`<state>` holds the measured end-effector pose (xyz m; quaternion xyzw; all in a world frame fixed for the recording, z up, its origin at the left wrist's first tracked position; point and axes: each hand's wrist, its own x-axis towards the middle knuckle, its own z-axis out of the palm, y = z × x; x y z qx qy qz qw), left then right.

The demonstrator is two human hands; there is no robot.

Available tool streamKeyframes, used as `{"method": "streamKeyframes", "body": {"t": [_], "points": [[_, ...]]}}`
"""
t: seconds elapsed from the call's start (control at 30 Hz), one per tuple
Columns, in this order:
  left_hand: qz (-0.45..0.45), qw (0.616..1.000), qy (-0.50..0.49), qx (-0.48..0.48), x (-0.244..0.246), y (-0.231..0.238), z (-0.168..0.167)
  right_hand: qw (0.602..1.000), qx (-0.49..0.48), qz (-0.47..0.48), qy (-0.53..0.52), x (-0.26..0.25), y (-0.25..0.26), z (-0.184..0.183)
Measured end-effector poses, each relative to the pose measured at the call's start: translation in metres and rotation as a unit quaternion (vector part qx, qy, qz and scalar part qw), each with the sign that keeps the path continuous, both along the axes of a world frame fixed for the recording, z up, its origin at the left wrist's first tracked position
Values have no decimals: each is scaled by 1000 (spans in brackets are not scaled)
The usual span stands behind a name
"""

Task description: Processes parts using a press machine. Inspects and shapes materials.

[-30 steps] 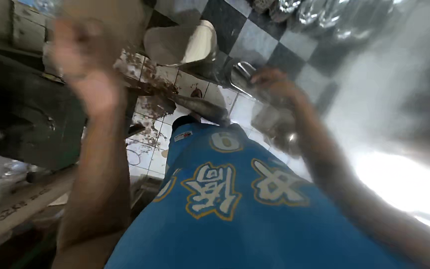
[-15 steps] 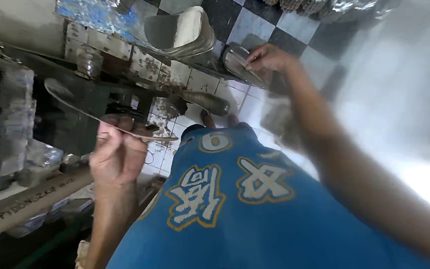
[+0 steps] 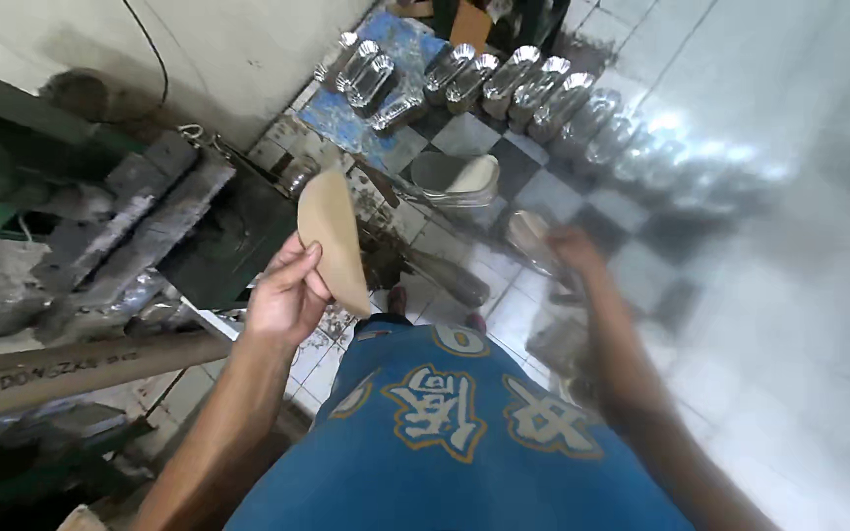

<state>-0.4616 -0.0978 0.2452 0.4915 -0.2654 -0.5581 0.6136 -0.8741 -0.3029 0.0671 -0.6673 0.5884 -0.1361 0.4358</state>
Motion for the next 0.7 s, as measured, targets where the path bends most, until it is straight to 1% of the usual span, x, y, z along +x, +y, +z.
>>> {"method": "streamKeyframes", "body": {"t": [0.07, 0.1, 0.13, 0.2, 0.23, 0.27, 0.3, 0.37, 0.43, 0.5, 0.57, 0.6, 0.63, 0.7], "points": [[2, 1000, -25, 7, 16, -8, -14, 983, -71, -47, 161, 22, 17, 17], [2, 999, -27, 28, 20, -6, -26, 970, -107, -72, 206, 33, 27, 27], [-3, 998, -26, 62, 22, -1, -39, 959, -147, -98, 222, 45, 41, 39], [-20, 988, -5, 151, 32, 11, -55, 946, -206, -139, 208, 74, 65, 55], [-22, 982, 6, 189, 43, 10, -53, 948, -221, -154, 172, 92, 75, 61], [-37, 975, -12, 218, 58, 4, -43, 951, -234, -165, 118, 115, 82, 63], [-44, 977, -28, 205, 82, -3, -46, 955, -237, -173, 47, 142, 88, 66], [-70, 992, -45, 99, 138, -16, -74, 961, -186, -170, -113, 212, 98, 75], [-95, 994, -48, 26, 172, -37, -81, 956, -122, -141, -228, 294, 108, 88], [-89, 996, -24, -9, 187, -58, -82, 942, -71, -99, -312, 369, 113, 106], [-104, 994, 10, -25, 196, -71, -78, 927, -37, -91, -361, 421, 117, 122], [-108, 993, 21, -33, 200, -74, -73, 925, -20, -89, -369, 435, 115, 130], [-111, 993, 19, -41, 205, -75, -66, 926, -2, -85, -368, 440, 113, 136], [-126, 990, 5, -59, 214, -74, -58, 933, 31, -44, -357, 436, 111, 153]]}}
